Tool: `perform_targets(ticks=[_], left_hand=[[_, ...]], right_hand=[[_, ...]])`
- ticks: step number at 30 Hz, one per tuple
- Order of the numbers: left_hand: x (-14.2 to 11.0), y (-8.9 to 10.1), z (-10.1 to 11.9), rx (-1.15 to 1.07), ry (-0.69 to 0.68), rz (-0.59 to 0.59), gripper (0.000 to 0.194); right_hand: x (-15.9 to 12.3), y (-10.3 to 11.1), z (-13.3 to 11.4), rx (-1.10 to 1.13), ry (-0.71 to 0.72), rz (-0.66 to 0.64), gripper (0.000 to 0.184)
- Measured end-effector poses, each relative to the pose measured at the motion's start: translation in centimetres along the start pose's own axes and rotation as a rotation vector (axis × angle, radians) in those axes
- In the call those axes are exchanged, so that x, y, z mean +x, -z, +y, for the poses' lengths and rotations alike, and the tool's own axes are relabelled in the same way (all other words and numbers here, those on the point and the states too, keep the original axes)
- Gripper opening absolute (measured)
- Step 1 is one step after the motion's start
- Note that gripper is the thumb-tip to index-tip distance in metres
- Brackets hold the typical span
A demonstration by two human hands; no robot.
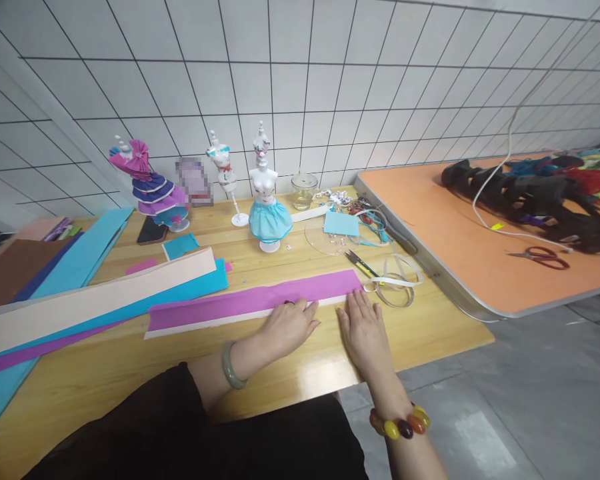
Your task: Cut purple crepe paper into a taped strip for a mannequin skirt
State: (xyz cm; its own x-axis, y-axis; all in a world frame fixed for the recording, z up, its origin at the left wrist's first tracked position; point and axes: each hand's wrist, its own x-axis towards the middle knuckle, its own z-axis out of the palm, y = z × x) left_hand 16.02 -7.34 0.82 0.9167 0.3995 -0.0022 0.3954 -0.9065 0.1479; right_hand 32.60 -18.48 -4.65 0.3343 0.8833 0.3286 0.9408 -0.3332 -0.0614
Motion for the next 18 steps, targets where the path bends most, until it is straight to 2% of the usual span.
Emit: perform_targets(ticks=[3, 9, 18], left_hand=[[-0.5, 0.4, -0.1, 0.018, 0.011, -0.045, 0.034], [-2.7, 0.9, -1.4, 0.051, 0.097, -0.07, 0.037], [-9.0, 1.0, -5.6, 0.075, 0.303, -0.115, 0.045]], right_hand=[[-0.1, 0.1, -0.4, 0.039, 0.028, 0.021, 0.047], [-0.4, 0.5, -3.4, 0.162, 0.229, -0.06, 0.047], [-0.5, 0.9, -8.6, 0.234, 0.388, -0.061, 0.045]])
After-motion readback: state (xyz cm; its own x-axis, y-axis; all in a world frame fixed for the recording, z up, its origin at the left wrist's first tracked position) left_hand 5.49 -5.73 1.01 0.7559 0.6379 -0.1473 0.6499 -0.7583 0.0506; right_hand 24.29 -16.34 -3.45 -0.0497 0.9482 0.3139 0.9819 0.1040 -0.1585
